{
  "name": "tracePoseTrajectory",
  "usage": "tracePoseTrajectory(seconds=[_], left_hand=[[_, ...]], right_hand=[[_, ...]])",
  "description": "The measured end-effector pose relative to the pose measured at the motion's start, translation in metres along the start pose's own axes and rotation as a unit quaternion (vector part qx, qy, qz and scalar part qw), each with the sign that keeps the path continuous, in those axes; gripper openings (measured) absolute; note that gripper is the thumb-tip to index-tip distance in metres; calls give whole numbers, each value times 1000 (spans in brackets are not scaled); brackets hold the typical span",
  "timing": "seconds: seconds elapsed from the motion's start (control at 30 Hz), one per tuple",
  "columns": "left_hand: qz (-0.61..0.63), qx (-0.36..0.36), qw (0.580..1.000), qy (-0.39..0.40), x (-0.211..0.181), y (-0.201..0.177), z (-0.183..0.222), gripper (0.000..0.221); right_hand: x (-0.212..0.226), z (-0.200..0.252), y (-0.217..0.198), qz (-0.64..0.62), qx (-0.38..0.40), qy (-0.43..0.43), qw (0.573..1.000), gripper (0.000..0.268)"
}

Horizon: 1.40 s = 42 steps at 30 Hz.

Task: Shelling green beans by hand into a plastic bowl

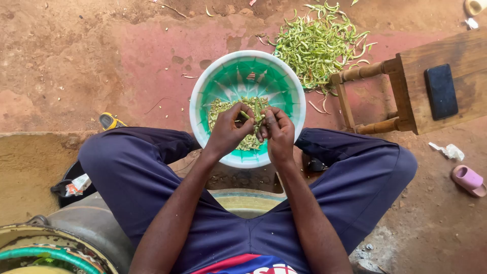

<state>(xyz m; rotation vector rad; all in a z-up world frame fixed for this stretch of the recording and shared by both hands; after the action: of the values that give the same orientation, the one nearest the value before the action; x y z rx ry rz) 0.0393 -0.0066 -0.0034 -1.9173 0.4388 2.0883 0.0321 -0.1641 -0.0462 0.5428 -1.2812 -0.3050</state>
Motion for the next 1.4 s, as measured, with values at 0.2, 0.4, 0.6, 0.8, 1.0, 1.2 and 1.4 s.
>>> tracePoseTrajectory(seconds=[0.2,0.4,0.6,0.8,1.0,1.2,1.4], left_hand=[[-29,22,999,-24,11,0,6,11],[44,23,998,-27,-22,4,5,23],[47,17,999,-21,-13,-3,6,20],[71,-49,995,-43,-4,-12,6,20],[10,-56,996,-65,15,-20,6,15],[-11,-60,993,-98,18,-24,12,21],[-76,-92,981,-156,50,-53,32,24]], right_hand=[[12,-5,-9,-57,-12,13,998,16],[5,-4,-4,-19,14,13,1000,18],[7,-5,-9,13,30,-6,999,17],[27,-2,4,114,64,-26,991,11],[17,-1,21,203,99,-41,973,17],[-7,3,14,319,95,-32,942,31],[172,41,5,471,91,-94,872,72]])
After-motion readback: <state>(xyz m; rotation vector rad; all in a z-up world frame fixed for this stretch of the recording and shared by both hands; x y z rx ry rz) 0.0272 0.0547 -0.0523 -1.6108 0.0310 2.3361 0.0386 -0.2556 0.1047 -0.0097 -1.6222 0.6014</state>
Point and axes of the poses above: each hand's wrist, its own z-axis away from the middle knuckle, its own y-axis out of the palm, x = y × z, the point moved 4 cm from there along -z, towards the middle knuckle, and after that the axes turned 14 degrees about x, right-handed, at the moved point
